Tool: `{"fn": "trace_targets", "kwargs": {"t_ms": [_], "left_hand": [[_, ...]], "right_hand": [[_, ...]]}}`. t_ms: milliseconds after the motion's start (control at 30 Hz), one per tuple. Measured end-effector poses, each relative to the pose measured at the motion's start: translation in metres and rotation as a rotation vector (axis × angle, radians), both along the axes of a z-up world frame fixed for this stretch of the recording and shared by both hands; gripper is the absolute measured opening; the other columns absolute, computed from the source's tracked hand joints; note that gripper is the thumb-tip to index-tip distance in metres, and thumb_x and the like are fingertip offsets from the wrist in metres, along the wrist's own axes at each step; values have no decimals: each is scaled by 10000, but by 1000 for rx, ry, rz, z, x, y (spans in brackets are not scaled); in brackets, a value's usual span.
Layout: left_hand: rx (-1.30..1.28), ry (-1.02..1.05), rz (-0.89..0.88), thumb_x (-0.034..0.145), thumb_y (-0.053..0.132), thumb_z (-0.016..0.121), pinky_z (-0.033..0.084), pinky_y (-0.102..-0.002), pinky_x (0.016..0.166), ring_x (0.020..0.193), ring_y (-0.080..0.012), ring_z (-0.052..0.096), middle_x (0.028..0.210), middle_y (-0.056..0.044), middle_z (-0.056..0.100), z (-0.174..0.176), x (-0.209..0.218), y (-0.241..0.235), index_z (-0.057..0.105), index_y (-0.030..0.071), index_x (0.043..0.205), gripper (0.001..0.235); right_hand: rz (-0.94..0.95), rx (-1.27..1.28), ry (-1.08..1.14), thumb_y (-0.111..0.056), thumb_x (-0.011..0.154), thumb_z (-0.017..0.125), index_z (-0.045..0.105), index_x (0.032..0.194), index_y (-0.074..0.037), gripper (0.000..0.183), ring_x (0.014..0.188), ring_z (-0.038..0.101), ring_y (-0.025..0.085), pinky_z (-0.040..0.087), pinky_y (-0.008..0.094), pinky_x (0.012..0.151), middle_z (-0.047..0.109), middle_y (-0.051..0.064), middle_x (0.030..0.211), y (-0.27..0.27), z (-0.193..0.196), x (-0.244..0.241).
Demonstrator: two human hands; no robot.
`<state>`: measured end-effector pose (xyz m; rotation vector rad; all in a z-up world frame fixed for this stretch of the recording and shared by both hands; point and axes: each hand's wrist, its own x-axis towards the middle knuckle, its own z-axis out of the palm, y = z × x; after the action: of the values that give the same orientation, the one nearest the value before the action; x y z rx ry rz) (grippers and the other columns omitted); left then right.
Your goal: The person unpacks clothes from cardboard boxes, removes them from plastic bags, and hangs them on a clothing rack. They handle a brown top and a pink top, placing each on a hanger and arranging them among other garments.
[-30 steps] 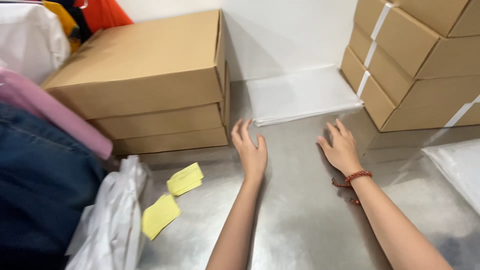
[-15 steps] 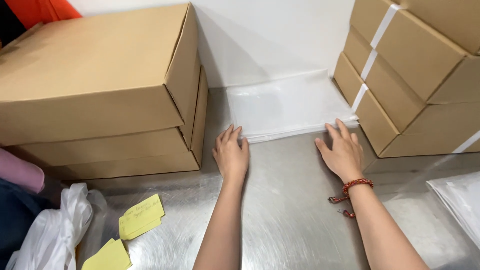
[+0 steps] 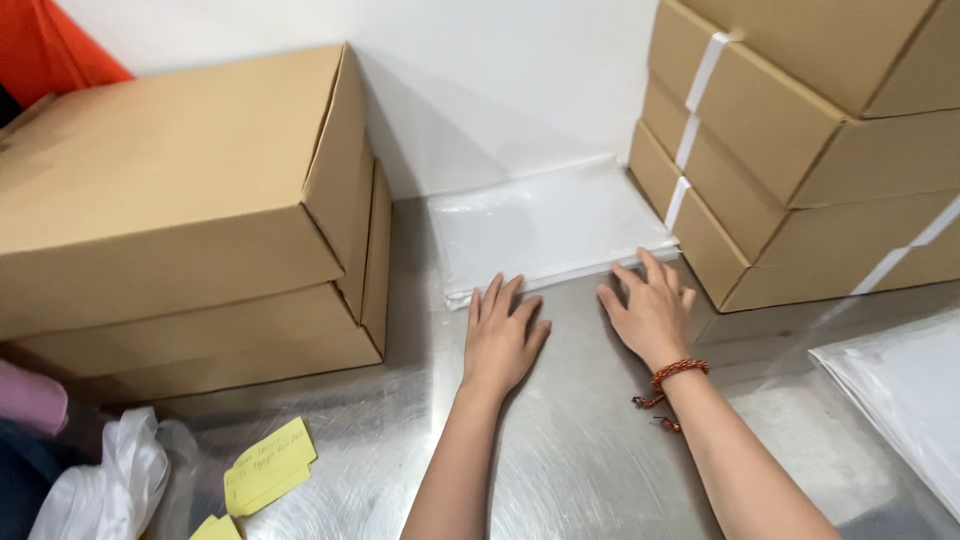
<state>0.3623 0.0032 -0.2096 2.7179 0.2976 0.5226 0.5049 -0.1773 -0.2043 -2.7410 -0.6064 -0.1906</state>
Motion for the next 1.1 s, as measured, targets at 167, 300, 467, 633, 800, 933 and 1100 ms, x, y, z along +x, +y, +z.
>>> {"fn": "trace_targets", "kwargs": {"t_ms": [167,300,467,633,800,933,1100], "left_hand": [[-48,189,105,1072,479,538,119,-625,1306,1628,-319,236,1707,-97,381,5,-3,4,533,146,1548,581],[-105,254,143,1091,501,479,67,-593,1323,1658,-293,151,1751,-92,307,18,-4,1,474,112,1589,632],[-134,200,155,1067,506,531,131,-562,1330,1661,-358,65,1774,-124,202,28,-12,-2,519,128,1564,625],[-93,141,138,1067,419,576,195,-537,1323,1646,-386,119,1754,-180,213,32,-29,-23,539,124,1548,566],[25,-37,7,1047,453,551,160,-567,1269,1586,-449,191,1714,-279,216,-37,-45,-39,502,97,1527,600],[-80,127,14,1051,567,440,107,-486,1305,1632,-329,106,1753,-152,183,-23,-67,-57,392,162,1616,696],[-81,159,45,1043,581,457,137,-456,1303,1642,-328,78,1774,-167,92,-19,-72,-60,238,231,1689,767]], "right_hand": [[164,47,75,-520,1053,557,618,1510,-170,579,1568,404,300,234,572,1279,423,77,1720,9,-3,-10],[180,7,148,-527,1080,490,521,1581,-137,635,1621,299,274,138,575,1320,343,60,1758,10,6,-9],[213,19,126,-535,1058,525,523,1569,-96,674,1618,314,289,139,602,1314,344,101,1753,10,16,-13],[195,274,236,-560,1055,536,665,1456,-167,576,1609,321,302,131,556,1337,369,46,1744,-1,27,-17],[241,431,328,-601,966,526,739,1370,-235,585,1640,254,251,279,574,1279,511,-89,1649,-15,20,-8],[373,473,381,-455,973,648,714,1396,-171,513,1463,549,187,354,403,1262,638,29,1534,-52,60,-15],[426,665,-317,-223,1015,679,771,1266,-100,294,1174,734,220,539,368,1038,783,84,1274,-139,159,-5]]}}
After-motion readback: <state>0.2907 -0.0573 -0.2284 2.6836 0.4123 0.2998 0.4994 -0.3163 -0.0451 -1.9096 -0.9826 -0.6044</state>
